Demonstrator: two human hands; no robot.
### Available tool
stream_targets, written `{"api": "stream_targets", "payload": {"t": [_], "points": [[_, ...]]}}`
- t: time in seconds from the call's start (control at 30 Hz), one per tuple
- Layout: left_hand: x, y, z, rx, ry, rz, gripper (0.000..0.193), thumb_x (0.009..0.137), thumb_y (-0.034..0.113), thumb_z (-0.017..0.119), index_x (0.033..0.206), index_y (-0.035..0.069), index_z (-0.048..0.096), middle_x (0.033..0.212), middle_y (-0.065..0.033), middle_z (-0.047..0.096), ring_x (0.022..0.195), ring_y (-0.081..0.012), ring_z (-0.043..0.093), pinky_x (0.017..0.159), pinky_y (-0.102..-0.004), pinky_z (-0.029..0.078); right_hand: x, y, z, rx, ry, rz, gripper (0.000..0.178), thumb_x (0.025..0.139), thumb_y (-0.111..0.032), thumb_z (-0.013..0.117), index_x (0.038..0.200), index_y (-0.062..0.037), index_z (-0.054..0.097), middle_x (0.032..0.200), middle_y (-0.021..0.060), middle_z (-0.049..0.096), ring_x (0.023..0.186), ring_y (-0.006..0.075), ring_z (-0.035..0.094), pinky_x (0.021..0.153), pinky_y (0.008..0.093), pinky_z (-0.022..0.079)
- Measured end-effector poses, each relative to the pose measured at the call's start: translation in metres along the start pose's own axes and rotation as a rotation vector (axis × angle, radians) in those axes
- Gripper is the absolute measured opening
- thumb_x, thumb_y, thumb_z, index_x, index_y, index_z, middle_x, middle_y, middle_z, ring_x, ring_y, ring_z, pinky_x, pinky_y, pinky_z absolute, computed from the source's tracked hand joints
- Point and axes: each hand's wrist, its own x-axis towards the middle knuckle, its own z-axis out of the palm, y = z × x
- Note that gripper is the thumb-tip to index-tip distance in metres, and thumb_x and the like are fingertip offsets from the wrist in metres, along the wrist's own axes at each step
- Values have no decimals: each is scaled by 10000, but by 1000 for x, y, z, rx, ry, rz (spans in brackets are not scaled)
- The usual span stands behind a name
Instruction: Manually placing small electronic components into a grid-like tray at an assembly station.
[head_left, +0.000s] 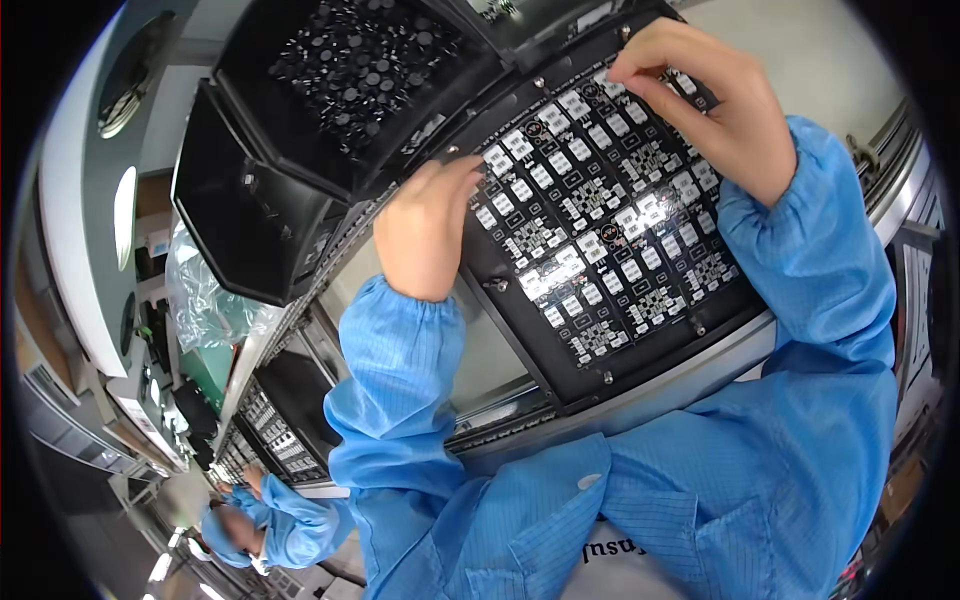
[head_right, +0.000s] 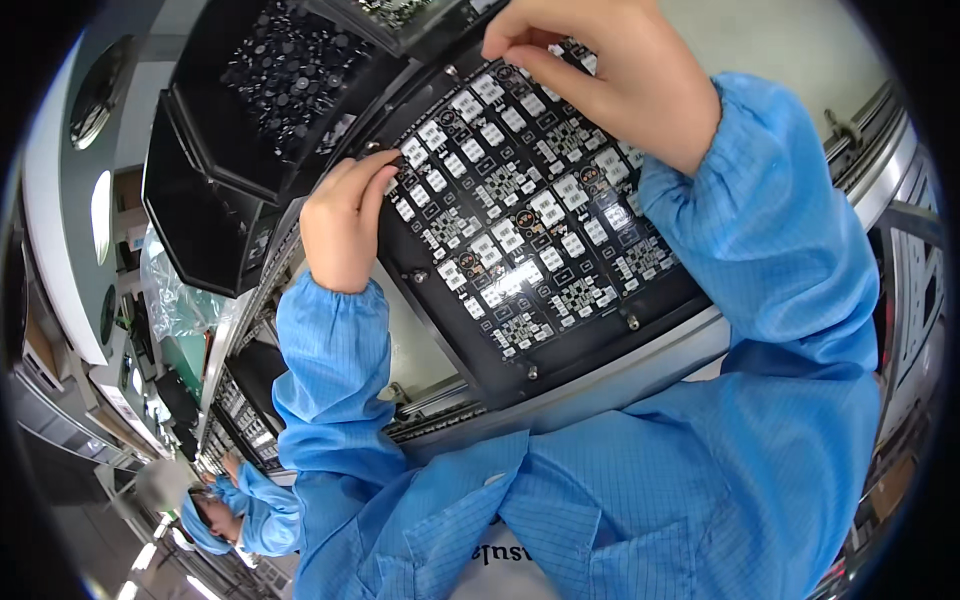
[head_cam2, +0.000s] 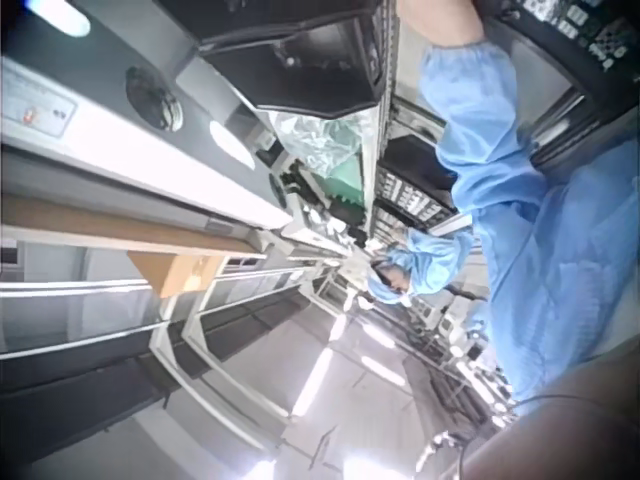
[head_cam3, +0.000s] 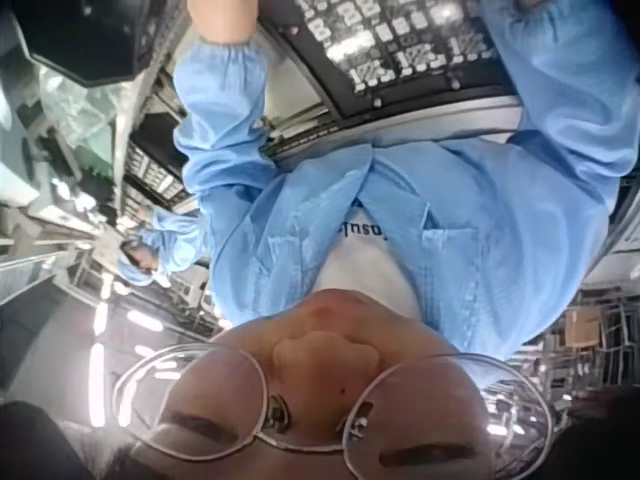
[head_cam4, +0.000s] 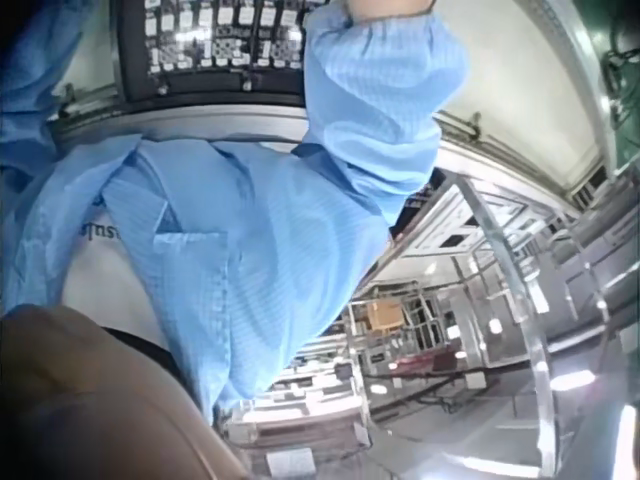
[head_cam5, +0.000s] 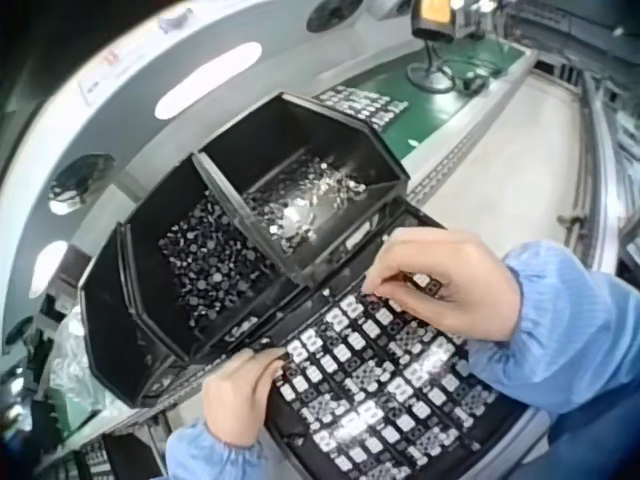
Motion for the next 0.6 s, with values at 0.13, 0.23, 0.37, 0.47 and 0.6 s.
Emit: {"api": "stream_targets", "payload": {"t": [0.13, 0.23, 0.37, 0.47, 0.6], "points": [[-2, -5, 1, 22, 46, -30, 169, 771, 89, 684, 940, 107, 694, 773, -37, 543, 633, -208, 567, 574, -317, 472, 13, -18, -13, 63, -33, 102, 121, 776, 65, 606, 883, 10, 617, 813, 125, 605, 754, 268, 601, 677, 311, 493], [-1, -1, 1, 32, 34, -29, 180, 766, 83, 689, 945, 105, 697, 788, -35, 543, 632, -198, 568, 585, -310, 478, 10, -13, -11, 96, -31, 72, 117, 778, 62, 609, 885, 17, 619, 827, 124, 611, 757, 254, 609, 678, 298, 499], [2, -2, 3, 15, 24, 6, 188, 769, 67, 685, 953, 105, 696, 822, -36, 561, 654, -201, 581, 591, -308, 479, 7, -9, -14, 91, -53, 75, 119, 773, 59, 616, 884, 18, 620, 834, 123, 613, 752, 247, 613, 667, 292, 501], [7, -3, -1, -3, -11, 6, 185, 772, 54, 679, 949, 103, 696, 837, -36, 569, 663, -206, 588, 596, -309, 484, 6, -7, -14, 87, -46, 74, 118, 772, 55, 619, 883, 15, 618, 836, 121, 613, 748, 248, 613, 664, 295, 502], [5, -4, -4, 28, -12, 15, 195, 775, 49, 678, 959, 108, 699, 828, -36, 573, 670, -207, 594, 597, -304, 489, 8, -6, -13, 100, -46, 66, 121, 772, 50, 622, 887, 12, 617, 835, 119, 614, 748, 249, 614, 665, 298, 504]]}}
